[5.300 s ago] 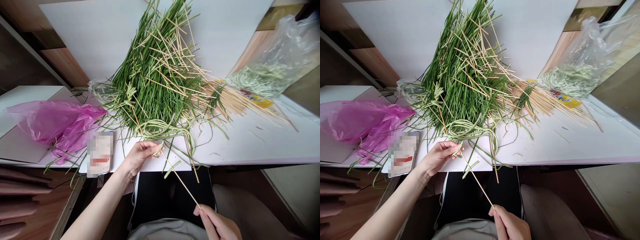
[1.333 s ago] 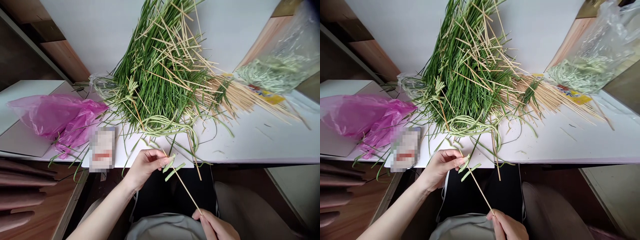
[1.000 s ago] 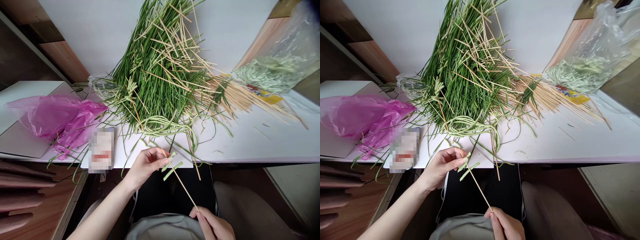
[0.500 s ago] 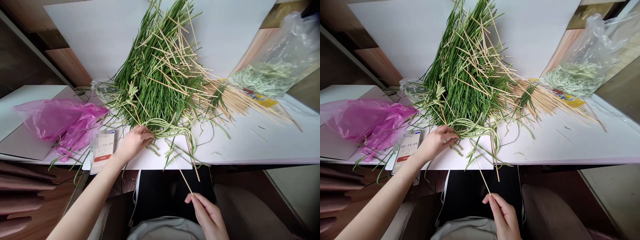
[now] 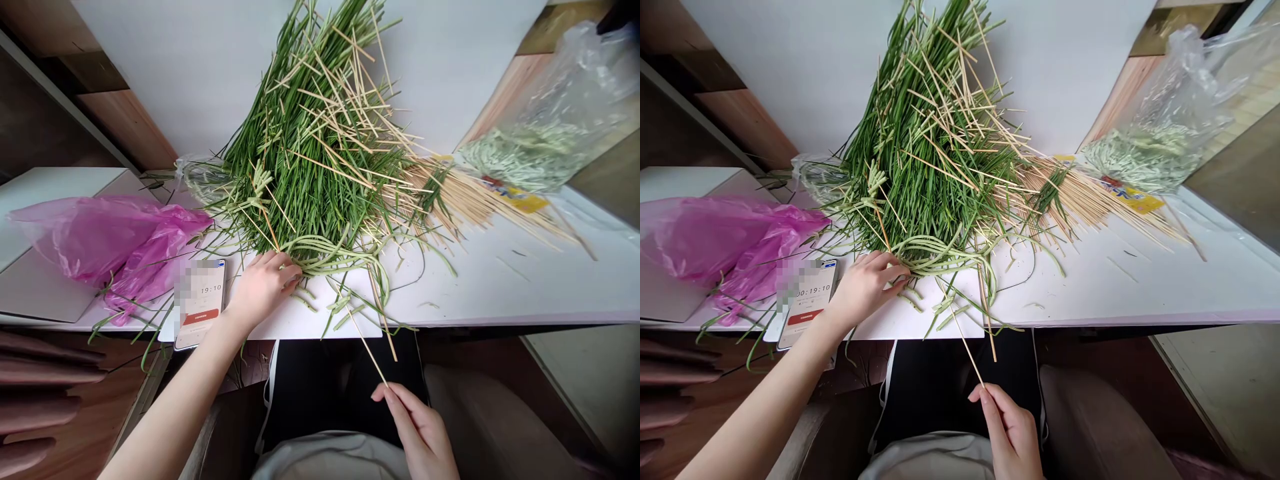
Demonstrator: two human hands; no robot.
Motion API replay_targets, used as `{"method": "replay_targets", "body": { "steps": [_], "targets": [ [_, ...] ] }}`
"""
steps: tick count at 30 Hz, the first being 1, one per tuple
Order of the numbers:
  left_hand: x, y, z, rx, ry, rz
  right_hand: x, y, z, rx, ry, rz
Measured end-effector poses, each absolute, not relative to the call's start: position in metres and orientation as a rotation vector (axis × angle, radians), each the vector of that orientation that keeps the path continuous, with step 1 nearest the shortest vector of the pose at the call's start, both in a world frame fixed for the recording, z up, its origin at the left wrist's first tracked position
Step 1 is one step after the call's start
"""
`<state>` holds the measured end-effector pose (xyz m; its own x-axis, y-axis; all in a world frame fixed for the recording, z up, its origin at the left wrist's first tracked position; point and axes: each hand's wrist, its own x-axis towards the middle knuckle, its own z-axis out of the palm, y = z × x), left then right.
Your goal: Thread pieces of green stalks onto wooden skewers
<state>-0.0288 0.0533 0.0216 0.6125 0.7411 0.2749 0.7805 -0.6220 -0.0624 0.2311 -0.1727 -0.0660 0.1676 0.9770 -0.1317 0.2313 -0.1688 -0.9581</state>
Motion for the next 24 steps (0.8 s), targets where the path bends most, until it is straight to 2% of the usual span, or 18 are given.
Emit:
{"method": "replay_targets", "body": {
  "steps": [17,20,24],
  "targets": [
    [-0.0273,0.0533,0.0201,-2.684,-1.388,-0.373,0.2362,-0.1723,-0.0635,-1.622,-1.392,0.869],
    [-0.0294,0.0538,0.0204,-2.735,-1.532,-0.555,0.2368,-0.1717,-0.0613,-1.600,-1.426,0.829],
    [-0.0302,0.0488,0.0237,-2.939,-1.774,-0.997,0.2374,-0.1724,-0.0581,-1.546,-1.466,0.791]
  ]
}}
